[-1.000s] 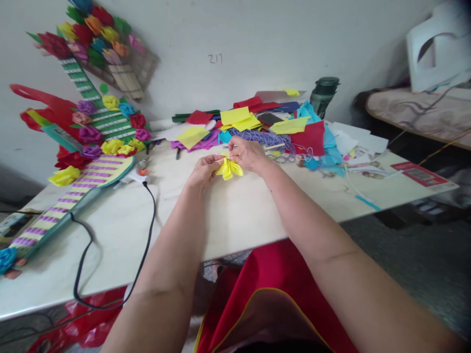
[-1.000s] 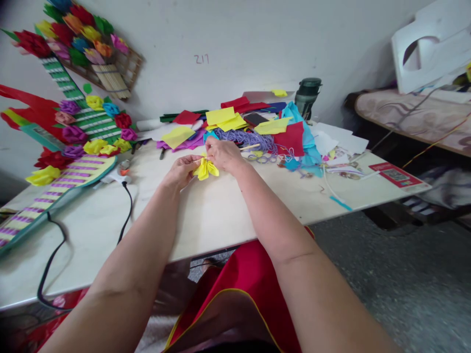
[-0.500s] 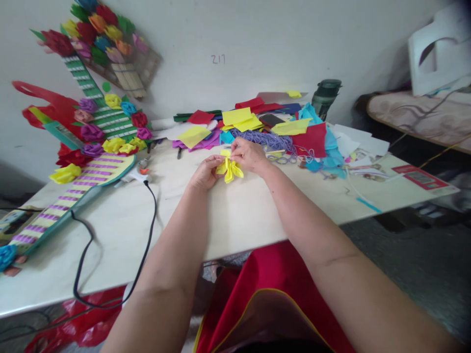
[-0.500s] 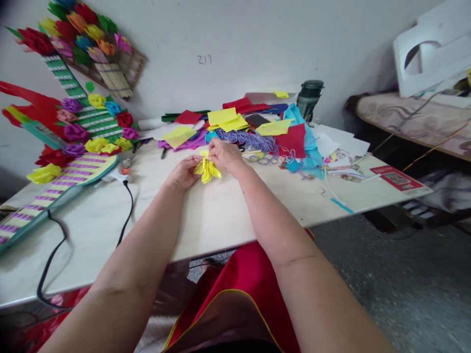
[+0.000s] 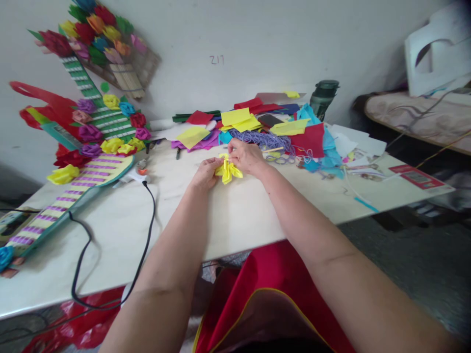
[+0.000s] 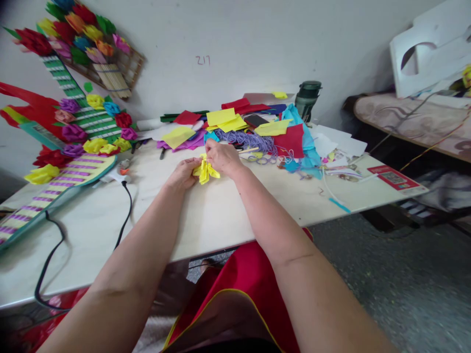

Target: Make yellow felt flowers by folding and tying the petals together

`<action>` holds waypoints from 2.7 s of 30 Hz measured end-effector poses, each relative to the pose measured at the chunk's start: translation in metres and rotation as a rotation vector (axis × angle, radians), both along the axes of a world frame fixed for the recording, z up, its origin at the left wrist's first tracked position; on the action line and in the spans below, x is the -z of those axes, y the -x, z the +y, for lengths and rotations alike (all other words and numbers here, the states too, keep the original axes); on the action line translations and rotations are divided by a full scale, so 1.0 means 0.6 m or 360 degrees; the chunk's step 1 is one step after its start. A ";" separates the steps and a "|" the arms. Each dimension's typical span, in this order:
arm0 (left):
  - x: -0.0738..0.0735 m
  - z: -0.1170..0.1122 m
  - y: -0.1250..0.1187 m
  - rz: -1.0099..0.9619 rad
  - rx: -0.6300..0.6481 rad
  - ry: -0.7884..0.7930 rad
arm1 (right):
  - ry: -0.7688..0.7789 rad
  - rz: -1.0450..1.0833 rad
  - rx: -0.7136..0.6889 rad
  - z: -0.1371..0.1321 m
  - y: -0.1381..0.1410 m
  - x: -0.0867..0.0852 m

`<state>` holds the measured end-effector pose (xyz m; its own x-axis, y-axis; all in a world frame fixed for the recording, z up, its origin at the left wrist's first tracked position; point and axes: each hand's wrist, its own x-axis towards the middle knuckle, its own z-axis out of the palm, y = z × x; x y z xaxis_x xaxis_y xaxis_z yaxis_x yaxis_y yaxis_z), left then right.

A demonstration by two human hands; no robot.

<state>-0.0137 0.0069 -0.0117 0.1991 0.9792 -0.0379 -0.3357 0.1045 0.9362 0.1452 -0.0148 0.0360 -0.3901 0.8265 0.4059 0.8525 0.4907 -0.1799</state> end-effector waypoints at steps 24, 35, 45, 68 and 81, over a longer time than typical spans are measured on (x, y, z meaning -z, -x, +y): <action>0.003 0.007 0.007 0.0312 -0.0124 -0.0341 | 0.0130 0.0081 -0.0020 0.029 -0.022 0.014; 0.005 0.006 0.007 0.0208 0.0017 -0.0242 | 0.0089 -0.0127 0.0000 0.017 -0.012 0.007; -0.007 0.003 0.003 0.0169 -0.0027 0.0025 | 0.0047 -0.0358 0.0001 -0.015 0.008 -0.016; -0.033 -0.001 0.004 -0.0023 -0.0076 0.0467 | -0.0015 -0.0303 -0.0006 -0.011 0.006 -0.008; -0.029 -0.009 -0.004 0.0260 -0.0036 0.0226 | 0.0177 -0.0083 0.0175 0.004 0.006 0.001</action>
<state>-0.0111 0.0018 0.0057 0.1570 0.9659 -0.2057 -0.1842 0.2332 0.9548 0.1417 -0.0126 0.0352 -0.3131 0.9041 0.2908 0.9096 0.3735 -0.1821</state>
